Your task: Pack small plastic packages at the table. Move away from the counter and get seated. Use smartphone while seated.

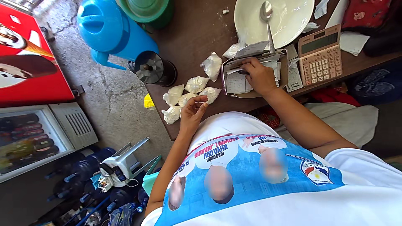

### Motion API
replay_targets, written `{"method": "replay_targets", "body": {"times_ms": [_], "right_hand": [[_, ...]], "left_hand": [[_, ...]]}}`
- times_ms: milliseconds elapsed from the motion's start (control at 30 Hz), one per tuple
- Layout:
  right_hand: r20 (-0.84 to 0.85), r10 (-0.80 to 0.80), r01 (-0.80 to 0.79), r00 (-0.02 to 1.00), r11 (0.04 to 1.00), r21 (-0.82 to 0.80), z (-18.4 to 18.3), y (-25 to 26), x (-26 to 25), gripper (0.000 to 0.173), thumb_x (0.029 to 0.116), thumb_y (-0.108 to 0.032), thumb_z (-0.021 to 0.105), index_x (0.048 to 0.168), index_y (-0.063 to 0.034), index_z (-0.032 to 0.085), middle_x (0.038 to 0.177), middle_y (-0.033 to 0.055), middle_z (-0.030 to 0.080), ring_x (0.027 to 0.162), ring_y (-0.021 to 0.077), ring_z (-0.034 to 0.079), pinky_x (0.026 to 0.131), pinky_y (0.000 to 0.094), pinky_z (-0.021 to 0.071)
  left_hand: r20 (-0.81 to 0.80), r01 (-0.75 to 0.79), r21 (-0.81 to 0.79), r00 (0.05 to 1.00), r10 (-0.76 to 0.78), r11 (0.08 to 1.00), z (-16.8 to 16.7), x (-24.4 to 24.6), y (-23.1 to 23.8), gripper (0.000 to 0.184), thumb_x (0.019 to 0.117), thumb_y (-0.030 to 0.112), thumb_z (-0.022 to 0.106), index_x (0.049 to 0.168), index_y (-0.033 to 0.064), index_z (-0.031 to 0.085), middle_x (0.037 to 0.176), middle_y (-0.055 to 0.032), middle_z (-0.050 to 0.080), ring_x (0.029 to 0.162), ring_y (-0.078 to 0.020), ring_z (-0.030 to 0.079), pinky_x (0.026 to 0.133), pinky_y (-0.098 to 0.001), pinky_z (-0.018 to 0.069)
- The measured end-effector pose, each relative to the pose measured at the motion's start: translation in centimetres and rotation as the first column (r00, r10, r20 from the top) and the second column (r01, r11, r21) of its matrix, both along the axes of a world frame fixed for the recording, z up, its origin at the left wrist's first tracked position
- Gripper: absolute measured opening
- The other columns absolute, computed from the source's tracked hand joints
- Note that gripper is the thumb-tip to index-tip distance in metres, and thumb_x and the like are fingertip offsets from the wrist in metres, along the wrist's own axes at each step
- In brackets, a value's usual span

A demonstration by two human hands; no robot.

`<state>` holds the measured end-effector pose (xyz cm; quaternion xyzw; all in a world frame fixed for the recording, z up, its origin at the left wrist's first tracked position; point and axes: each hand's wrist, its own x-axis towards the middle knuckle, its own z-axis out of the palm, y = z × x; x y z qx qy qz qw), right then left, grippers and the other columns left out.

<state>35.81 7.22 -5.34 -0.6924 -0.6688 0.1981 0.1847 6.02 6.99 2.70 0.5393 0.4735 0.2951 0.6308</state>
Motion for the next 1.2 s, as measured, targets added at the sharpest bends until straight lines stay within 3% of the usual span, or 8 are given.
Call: {"method": "replay_targets", "body": {"times_ms": [167, 533, 767, 1067, 1200], "right_hand": [[0.037, -0.013, 0.012, 0.999, 0.999, 0.035, -0.4, -0.4, 0.0, 0.028, 0.0945, 0.003, 0.062, 0.122, 0.0000, 0.065, 0.123, 0.0245, 0.065, 0.083, 0.0466, 0.070, 0.061, 0.0607, 0.0548], [0.037, -0.013, 0.013, 0.999, 1.000, -0.018, -0.3, 1.1, -0.3, 0.045, 0.0959, 0.003, 0.057, 0.140, -0.0066, 0.061, 0.121, 0.0273, 0.063, 0.086, 0.0473, 0.069, 0.066, 0.0615, 0.0551], [0.032, -0.020, 0.021, 0.999, 0.999, -0.034, -0.3, 1.4, -0.5, 0.041, 0.0965, 0.003, 0.056, 0.134, -0.0091, 0.066, 0.122, 0.0280, 0.062, 0.087, 0.0476, 0.069, 0.067, 0.0613, 0.0553], [0.042, -0.018, 0.019, 0.999, 1.000, -0.020, -0.4, 1.4, -0.3, 0.025, 0.0969, 0.002, 0.057, 0.119, -0.0004, 0.067, 0.118, 0.0280, 0.062, 0.085, 0.0480, 0.069, 0.065, 0.0609, 0.0553], [0.006, -0.008, 0.008, 1.000, 0.999, 0.032, -0.8, 1.4, -0.2, 0.023, 0.0971, 0.001, 0.057, 0.118, -0.0008, 0.068, 0.127, 0.0256, 0.062, 0.088, 0.0462, 0.070, 0.065, 0.0594, 0.0563]], "left_hand": [[0.009, 0.002, 0.000, 1.000, -0.002, 1.000, -0.1, 0.0, 0.1, 0.026, 0.0974, 0.001, 0.061, 0.124, -0.0012, 0.062, 0.117, -0.0053, 0.070, 0.094, -0.0105, 0.070, 0.086, -0.0287, 0.0592], [-0.004, -0.006, -0.011, 1.000, 0.006, 1.000, 0.0, 0.0, 0.2, 0.026, 0.0972, 0.002, 0.061, 0.123, -0.0016, 0.062, 0.117, -0.0058, 0.070, 0.095, -0.0104, 0.070, 0.087, -0.0294, 0.0593], [-0.004, -0.010, -0.014, 1.000, 0.010, 1.000, -0.1, 0.1, 0.2, 0.026, 0.0973, 0.002, 0.061, 0.123, -0.0016, 0.063, 0.117, -0.0061, 0.070, 0.094, -0.0105, 0.070, 0.087, -0.0292, 0.0592], [0.000, -0.014, -0.017, 1.000, 0.014, 1.000, -0.2, 0.0, 0.2, 0.026, 0.0969, 0.002, 0.062, 0.123, -0.0013, 0.063, 0.117, -0.0060, 0.070, 0.094, -0.0106, 0.070, 0.086, -0.0294, 0.0592], [0.003, -0.014, -0.021, 1.000, 0.014, 1.000, -0.3, 0.0, 0.2, 0.026, 0.0971, 0.002, 0.061, 0.123, -0.0012, 0.063, 0.117, -0.0061, 0.070, 0.095, -0.0111, 0.070, 0.087, -0.0294, 0.0591]]}}
